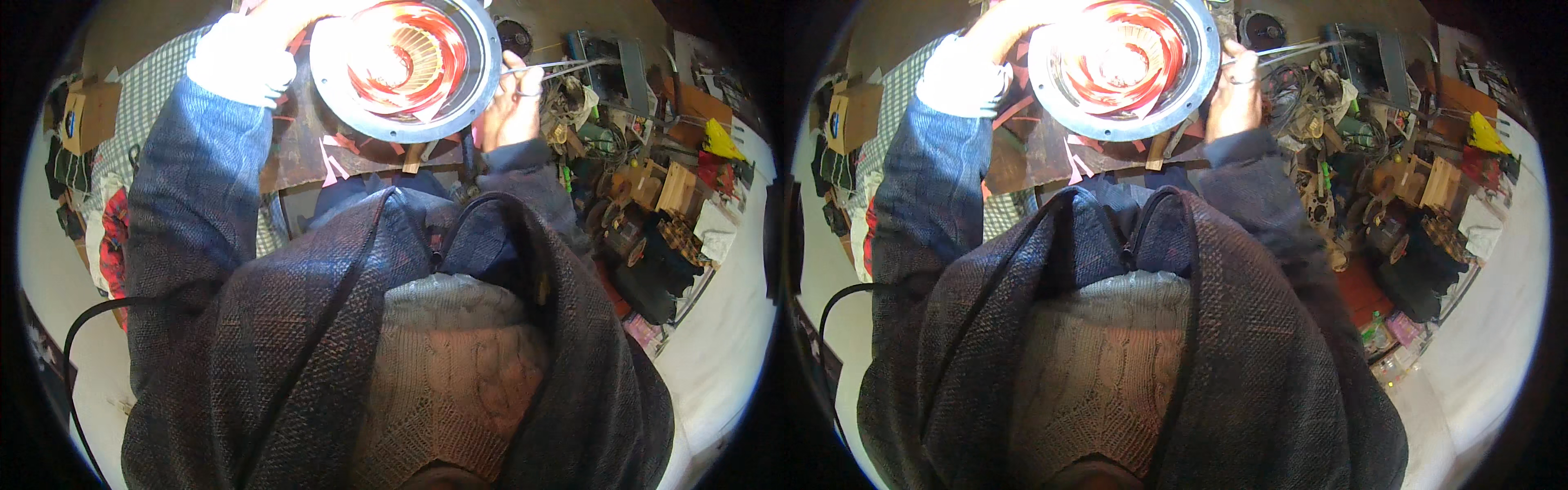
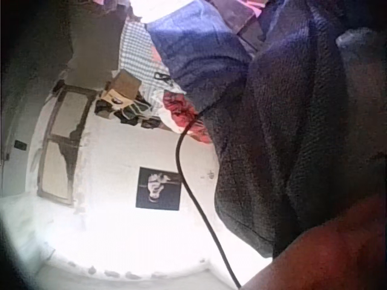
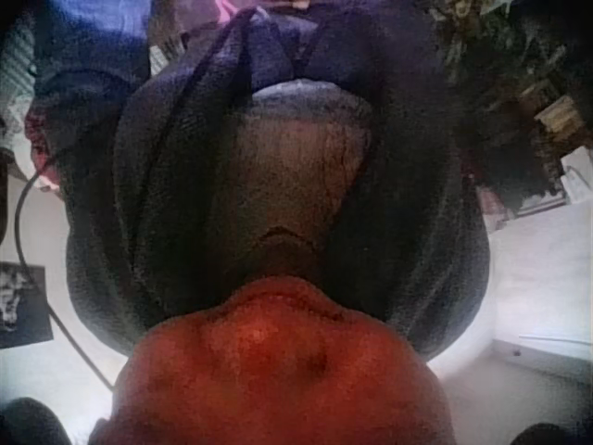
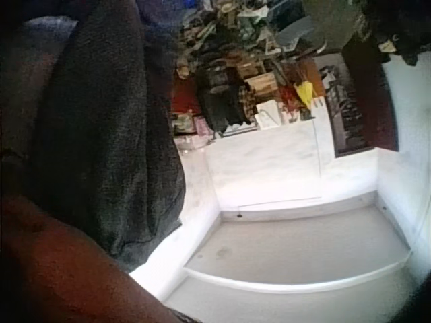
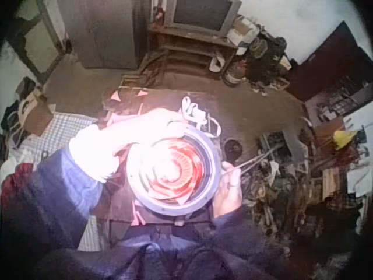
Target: The person assembles a circular electrical component with red wiring, using pliers to adjust and secure wires. They then use a pencil and knife to cut and prepare a strip of material, and finally attach a white strap to the component.
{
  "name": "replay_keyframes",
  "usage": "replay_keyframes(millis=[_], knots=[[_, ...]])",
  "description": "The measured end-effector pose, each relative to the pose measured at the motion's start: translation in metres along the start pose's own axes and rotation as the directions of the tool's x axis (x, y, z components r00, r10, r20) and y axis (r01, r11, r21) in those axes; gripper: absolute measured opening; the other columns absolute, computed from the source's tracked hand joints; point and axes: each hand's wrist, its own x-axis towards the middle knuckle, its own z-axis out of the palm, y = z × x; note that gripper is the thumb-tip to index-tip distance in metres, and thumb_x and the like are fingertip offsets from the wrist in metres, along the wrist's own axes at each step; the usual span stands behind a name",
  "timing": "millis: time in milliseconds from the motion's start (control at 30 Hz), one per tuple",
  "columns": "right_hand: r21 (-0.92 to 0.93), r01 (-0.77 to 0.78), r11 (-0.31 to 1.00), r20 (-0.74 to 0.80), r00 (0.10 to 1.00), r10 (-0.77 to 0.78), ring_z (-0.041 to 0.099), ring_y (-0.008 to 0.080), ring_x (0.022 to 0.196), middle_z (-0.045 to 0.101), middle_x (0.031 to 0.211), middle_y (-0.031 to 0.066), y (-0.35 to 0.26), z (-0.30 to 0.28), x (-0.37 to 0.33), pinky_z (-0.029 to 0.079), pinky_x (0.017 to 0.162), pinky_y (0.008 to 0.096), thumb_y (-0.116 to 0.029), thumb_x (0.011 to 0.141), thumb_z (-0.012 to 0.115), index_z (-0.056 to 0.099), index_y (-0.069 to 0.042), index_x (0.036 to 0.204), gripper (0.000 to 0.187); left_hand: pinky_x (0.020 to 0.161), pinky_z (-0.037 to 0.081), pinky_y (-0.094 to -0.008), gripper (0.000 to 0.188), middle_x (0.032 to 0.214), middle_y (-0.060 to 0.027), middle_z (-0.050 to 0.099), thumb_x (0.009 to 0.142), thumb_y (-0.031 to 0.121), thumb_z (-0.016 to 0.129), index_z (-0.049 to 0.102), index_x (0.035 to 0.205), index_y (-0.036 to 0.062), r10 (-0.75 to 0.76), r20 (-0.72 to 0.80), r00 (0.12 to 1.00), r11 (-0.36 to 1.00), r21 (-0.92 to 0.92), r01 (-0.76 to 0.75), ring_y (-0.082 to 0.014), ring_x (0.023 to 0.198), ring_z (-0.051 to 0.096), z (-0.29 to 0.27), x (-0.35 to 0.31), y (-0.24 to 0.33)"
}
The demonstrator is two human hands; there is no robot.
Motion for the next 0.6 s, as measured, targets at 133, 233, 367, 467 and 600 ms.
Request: replay_keyframes(millis=[133, 233, 367, 467, 600], knots=[[-0.181, -0.199, 0.963, 0.202, 0.951, 0.235, 0.064, 0.0254, 0.103, 0.067, 0.107, 0.0168, -0.065, -0.046, 0.006, 0.049, 0.091, 0.0387, -0.071, 0.099, 0.048, 0.053, 0.002, 0.133, 0.08, 0.098, 0.053, -0.0353, 0.037, 0.12, -0.0179, 0.072, 0.101, 0.025, 0.065, 0.065, 0.127, -0.001, -0.09, -0.26, 0.961, 0.972, 0.186, 0.141, -0.022, 0.113, 0.067, 0.007, -0.025, 0.026], [-0.225, -0.372, 0.9, 0.698, 0.583, 0.416, 0.067, 0.0254, 0.091, 0.069, 0.092, 0.0127, -0.13, -0.071, 0.001, 0.051, 0.082, 0.0329, -0.071, 0.1, 0.043, 0.063, 0.003, 0.117, 0.079, 0.1, 0.052, -0.0354, 0.047, 0.122, -0.0206, 0.071, 0.098, 0.028, 0.067, 0.059, 0.135, -0.0005, -0.166, -0.539, 0.826, 0.951, 0.136, 0.279, -0.0228, 0.115, 0.067, 0.017, -0.073, 0.048], [-0.646, -0.409, 0.645, 0.653, 0.142, 0.744, 0.067, 0.0253, 0.067, 0.066, 0.068, 0.0118, -0.185, -0.072, 0.009, 0.054, 0.066, 0.0375, -0.081, 0.091, 0.049, 0.07, 0.002, 0.1, 0.087, 0.086, 0.058, -0.0326, 0.019, 0.108, -0.015, 0.072, 0.095, 0.009, 0.069, 0.069, 0.112, -0.0004, 0.044, -0.509, 0.859, 0.866, 0.448, 0.221, -0.0257, 0.096, 0.072, 0.026, -0.13, 0.073], [-0.762, -0.369, 0.532, 0.592, -0.065, 0.803, 0.065, 0.0245, 0.058, 0.064, 0.063, 0.0113, -0.189, -0.054, 0.036, 0.055, 0.06, 0.0371, -0.077, 0.092, 0.052, 0.07, 0.004, 0.095, 0.083, 0.081, 0.06, -0.0348, 0.024, 0.104, -0.0154, 0.075, 0.093, 0.016, 0.072, 0.073, 0.111, 0.0014, -0.008, -0.361, 0.932, 0.855, 0.481, 0.194, -0.0281, 0.088, 0.075, 0.043, -0.152, 0.084], [-0.861, -0.249, 0.443, 0.497, -0.225, 0.838, 0.066, 0.0248, 0.058, 0.065, 0.064, 0.0132, -0.184, -0.03, 0.064, 0.057, 0.06, 0.0363, -0.075, 0.094, 0.05, 0.069, 0.005, 0.096, 0.082, 0.074, 0.059, -0.035, 0.035, 0.095, -0.0172, 0.074, 0.095, 0.021, 0.072, 0.069, 0.126, 0.0044, -0.19, -0.223, 0.956, 0.824, 0.494, 0.279, -0.029, 0.08, 0.074, 0.064, -0.162, 0.088]])
